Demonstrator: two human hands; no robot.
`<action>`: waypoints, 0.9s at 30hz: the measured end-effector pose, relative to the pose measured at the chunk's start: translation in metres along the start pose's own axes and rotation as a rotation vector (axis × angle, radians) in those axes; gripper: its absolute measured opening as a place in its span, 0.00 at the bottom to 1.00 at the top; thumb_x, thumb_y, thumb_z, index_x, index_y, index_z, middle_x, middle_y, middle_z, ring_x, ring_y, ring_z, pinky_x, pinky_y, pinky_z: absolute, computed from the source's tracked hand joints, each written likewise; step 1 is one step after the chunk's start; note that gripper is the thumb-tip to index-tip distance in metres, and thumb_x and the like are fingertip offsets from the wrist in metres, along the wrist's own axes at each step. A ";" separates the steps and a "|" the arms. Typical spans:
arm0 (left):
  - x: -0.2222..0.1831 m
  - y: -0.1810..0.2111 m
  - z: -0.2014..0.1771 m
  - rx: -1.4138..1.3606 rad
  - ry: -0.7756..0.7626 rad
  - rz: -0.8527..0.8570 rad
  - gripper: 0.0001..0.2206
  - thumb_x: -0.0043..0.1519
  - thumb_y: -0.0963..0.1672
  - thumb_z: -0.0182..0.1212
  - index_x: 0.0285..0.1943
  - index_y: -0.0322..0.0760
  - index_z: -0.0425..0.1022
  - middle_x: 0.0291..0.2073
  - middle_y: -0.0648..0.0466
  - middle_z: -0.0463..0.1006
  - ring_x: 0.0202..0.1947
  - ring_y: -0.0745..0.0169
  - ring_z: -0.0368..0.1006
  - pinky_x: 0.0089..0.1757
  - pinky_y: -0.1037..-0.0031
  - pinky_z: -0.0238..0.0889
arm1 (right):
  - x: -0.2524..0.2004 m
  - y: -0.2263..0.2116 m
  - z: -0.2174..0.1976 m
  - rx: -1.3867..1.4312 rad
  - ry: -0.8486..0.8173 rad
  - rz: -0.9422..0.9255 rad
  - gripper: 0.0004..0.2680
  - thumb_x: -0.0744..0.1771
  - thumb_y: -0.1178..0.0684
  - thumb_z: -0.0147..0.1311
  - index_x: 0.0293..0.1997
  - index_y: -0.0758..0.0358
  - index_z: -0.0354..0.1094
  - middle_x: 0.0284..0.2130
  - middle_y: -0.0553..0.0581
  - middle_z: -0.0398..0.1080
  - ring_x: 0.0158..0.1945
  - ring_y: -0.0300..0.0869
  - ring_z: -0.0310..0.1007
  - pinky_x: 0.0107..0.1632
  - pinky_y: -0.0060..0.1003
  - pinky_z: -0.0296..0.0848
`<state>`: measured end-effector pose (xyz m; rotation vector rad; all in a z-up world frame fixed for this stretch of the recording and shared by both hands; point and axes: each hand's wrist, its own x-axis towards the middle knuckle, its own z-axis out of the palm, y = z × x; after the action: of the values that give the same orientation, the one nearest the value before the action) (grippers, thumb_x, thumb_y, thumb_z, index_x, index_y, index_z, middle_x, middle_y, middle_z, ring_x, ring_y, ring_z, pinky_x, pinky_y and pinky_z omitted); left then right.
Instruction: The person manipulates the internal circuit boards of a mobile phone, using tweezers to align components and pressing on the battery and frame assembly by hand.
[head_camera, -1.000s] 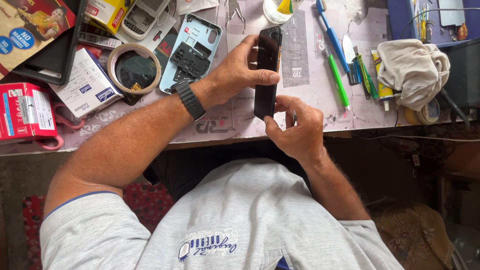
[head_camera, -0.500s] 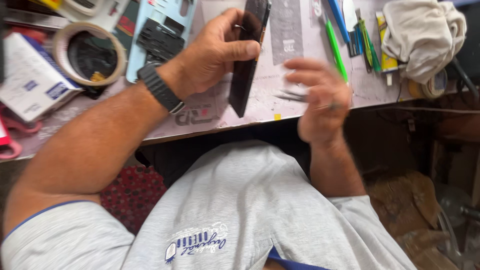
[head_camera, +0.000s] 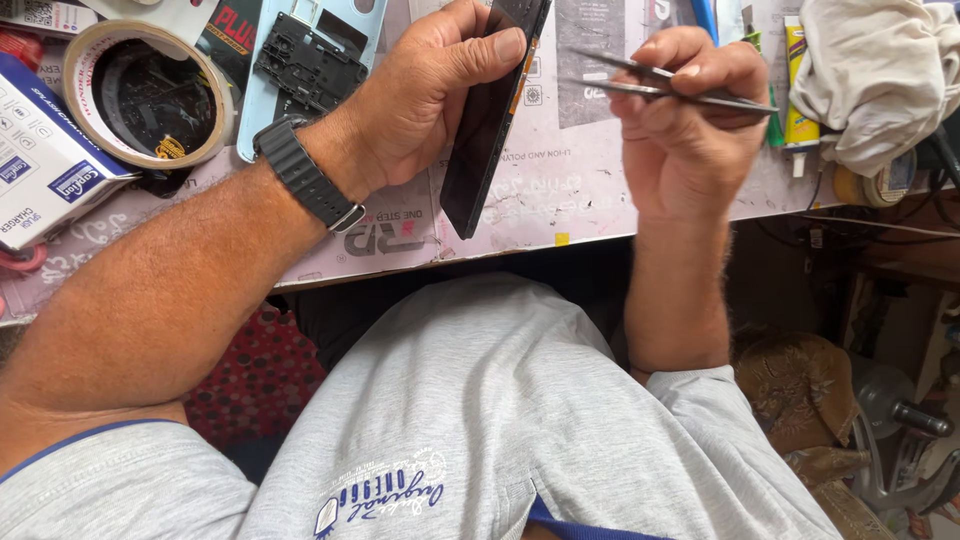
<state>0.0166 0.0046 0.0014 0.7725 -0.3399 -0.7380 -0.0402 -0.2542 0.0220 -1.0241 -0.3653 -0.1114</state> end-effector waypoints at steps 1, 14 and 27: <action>0.000 0.000 0.000 -0.006 0.003 -0.004 0.18 0.71 0.49 0.61 0.57 0.30 0.68 0.48 0.47 0.78 0.51 0.63 0.79 0.54 0.66 0.78 | 0.003 0.008 0.000 0.008 -0.011 -0.034 0.08 0.67 0.66 0.63 0.48 0.68 0.69 0.44 0.67 0.75 0.45 0.49 0.81 0.47 0.38 0.83; 0.000 0.002 -0.004 -0.023 0.063 -0.014 0.21 0.69 0.51 0.62 0.58 0.29 0.68 0.47 0.46 0.78 0.51 0.61 0.79 0.54 0.67 0.78 | 0.006 0.030 0.009 -0.227 -0.091 -0.305 0.08 0.63 0.66 0.66 0.41 0.64 0.72 0.38 0.64 0.78 0.39 0.46 0.81 0.40 0.41 0.84; 0.001 0.002 -0.004 -0.084 0.100 -0.048 0.24 0.69 0.51 0.62 0.62 0.26 0.67 0.49 0.46 0.78 0.52 0.61 0.78 0.55 0.68 0.76 | 0.001 0.028 0.013 -0.295 -0.030 -0.268 0.09 0.64 0.68 0.66 0.43 0.65 0.72 0.39 0.66 0.77 0.39 0.47 0.81 0.40 0.39 0.84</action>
<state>0.0203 0.0072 0.0006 0.7376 -0.1994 -0.7509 -0.0348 -0.2286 0.0058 -1.2645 -0.5237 -0.4007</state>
